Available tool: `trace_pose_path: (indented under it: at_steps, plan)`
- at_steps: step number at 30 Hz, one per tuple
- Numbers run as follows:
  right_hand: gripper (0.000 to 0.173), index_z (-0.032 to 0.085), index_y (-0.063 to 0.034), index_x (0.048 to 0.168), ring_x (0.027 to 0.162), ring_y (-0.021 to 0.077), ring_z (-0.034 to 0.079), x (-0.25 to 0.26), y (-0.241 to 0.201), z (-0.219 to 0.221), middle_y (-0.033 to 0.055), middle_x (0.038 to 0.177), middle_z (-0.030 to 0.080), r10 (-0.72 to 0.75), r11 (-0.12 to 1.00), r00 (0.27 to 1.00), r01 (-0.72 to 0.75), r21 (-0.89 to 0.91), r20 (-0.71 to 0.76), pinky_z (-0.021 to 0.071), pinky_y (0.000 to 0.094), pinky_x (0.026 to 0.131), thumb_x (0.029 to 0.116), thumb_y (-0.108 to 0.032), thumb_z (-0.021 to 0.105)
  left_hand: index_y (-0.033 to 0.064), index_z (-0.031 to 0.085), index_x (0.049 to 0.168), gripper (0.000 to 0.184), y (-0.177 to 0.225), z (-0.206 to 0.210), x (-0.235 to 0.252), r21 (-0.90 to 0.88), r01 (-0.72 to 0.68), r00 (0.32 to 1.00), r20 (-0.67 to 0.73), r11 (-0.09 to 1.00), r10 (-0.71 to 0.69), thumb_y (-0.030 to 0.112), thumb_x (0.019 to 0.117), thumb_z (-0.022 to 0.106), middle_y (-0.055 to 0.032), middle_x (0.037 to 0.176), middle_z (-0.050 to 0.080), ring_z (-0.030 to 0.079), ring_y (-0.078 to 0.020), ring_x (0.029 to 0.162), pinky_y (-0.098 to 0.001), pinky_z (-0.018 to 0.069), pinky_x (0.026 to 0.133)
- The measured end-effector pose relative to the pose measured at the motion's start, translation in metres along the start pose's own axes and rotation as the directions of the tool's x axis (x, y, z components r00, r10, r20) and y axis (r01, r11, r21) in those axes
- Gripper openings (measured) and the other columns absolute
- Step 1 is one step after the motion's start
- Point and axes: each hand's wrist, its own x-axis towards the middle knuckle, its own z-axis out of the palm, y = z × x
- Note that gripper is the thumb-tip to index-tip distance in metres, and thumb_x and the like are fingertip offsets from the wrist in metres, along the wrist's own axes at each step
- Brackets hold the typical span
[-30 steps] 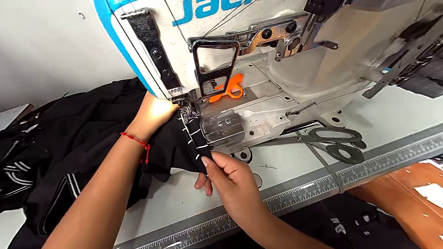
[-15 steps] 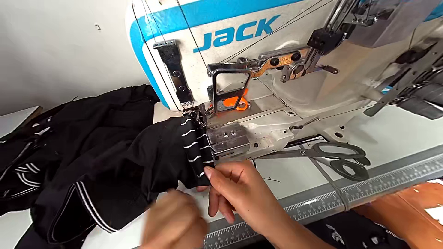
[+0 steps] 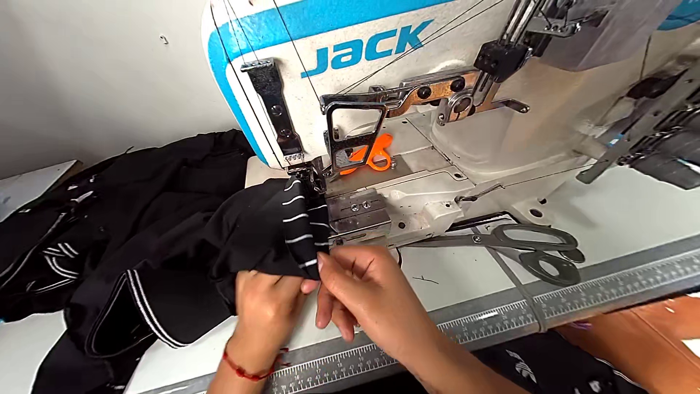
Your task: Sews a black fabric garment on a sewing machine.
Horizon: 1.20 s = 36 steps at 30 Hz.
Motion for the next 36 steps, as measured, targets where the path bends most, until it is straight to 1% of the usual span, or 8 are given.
trace_pose_path:
  at_steps: [5,11,15,18,21,25,30,36]
  plan:
    - [0.028,0.065,-0.0085,0.090,0.047,-0.0060,0.053,0.000,0.019,-0.009,-0.0091,0.067,0.067,0.094,0.995,0.995,-0.092,-0.041,0.040,0.0433,0.0121,0.043,0.1068,-0.015,0.044,0.0136,0.065,0.109,0.012,-0.012,-0.066,-0.002,-0.150,-0.186,0.956,0.199,0.971,0.214,0.016,0.1055,0.054,-0.0024,0.103,0.070,0.065,-0.0156,0.094,-0.0264,0.0508,0.087]
    - [0.033,0.070,-0.0054,0.103,0.051,-0.0052,0.054,-0.002,0.008,-0.027,-0.0052,0.082,0.072,0.081,0.931,0.987,-0.026,-0.364,0.137,0.0462,0.0130,0.047,0.1101,-0.023,0.043,0.0107,0.073,0.109,0.023,-0.037,-0.067,0.093,-0.117,-0.474,0.750,0.466,0.873,0.470,0.010,0.1007,0.052,-0.0078,0.107,0.074,0.067,-0.0229,0.076,-0.0356,0.0489,0.057]
    - [0.022,0.079,-0.0187,0.101,0.073,0.0016,0.062,-0.001,-0.008,-0.050,-0.0068,0.083,0.069,-0.502,0.312,0.847,0.366,-0.877,0.175,0.0505,0.0187,0.061,0.0954,-0.026,0.059,0.0088,0.070,0.096,0.021,-0.052,-0.036,0.114,-0.207,-0.618,0.595,0.507,0.759,0.623,0.010,0.1002,0.049,-0.0090,0.100,0.072,0.066,-0.0238,0.073,-0.0347,0.0447,0.052]
    - [0.024,0.079,-0.0181,0.107,0.117,0.0235,0.061,0.021,-0.017,-0.055,0.0002,0.123,0.070,-0.449,0.062,0.795,0.484,-0.873,0.409,0.0503,0.0421,0.092,0.0889,-0.030,0.070,0.0058,0.064,0.092,0.021,-0.059,-0.029,0.108,-0.209,-0.617,0.683,0.336,0.759,0.648,0.012,0.1026,0.048,-0.0116,0.088,0.070,0.061,-0.0246,0.065,-0.0355,0.0416,0.051]
    - [0.015,0.076,-0.0126,0.085,0.114,0.0141,0.064,0.036,-0.018,-0.046,-0.0009,0.108,0.074,-0.452,0.263,0.750,0.630,-0.731,0.484,0.0512,0.0315,0.094,0.0891,-0.027,0.075,0.0043,0.059,0.093,0.016,-0.059,-0.034,0.110,-0.224,-0.514,0.820,0.154,0.828,0.551,0.017,0.1020,0.054,-0.0158,0.093,0.069,0.065,-0.0244,0.077,-0.0336,0.0491,0.061]
    - [0.022,0.072,-0.0049,0.084,0.068,-0.0047,0.060,0.035,-0.024,-0.035,-0.0019,0.072,0.066,-0.310,0.690,0.859,0.498,-0.524,0.408,0.0464,0.0090,0.059,0.0928,-0.024,0.074,0.0039,0.059,0.093,0.011,-0.051,-0.042,0.115,-0.255,-0.485,0.838,0.137,0.836,0.528,0.012,0.0993,0.058,-0.0164,0.096,0.072,0.068,-0.0204,0.080,-0.0292,0.0478,0.063]
    - [0.021,0.071,-0.0065,0.097,0.062,-0.0049,0.055,0.034,-0.019,-0.037,-0.0038,0.072,0.064,-0.217,0.714,0.890,0.424,-0.557,0.400,0.0431,0.0094,0.056,0.1007,-0.026,0.065,0.0046,0.063,0.095,0.011,-0.050,-0.042,0.115,-0.201,-0.533,0.810,0.159,0.822,0.564,0.012,0.1000,0.056,-0.0139,0.091,0.072,0.059,-0.0203,0.065,-0.0316,0.0388,0.053]
    - [0.032,0.070,-0.0013,0.083,0.065,-0.0059,0.057,0.023,-0.024,-0.032,-0.0012,0.070,0.064,-0.248,0.787,0.882,0.425,-0.448,0.401,0.0456,0.0093,0.060,0.1011,-0.027,0.064,0.0157,0.070,0.083,0.019,-0.036,-0.046,0.129,-0.402,-0.387,0.669,0.496,0.830,0.553,0.016,0.0830,0.052,0.0057,0.084,0.068,0.062,-0.0039,0.069,-0.0231,0.0470,0.052]
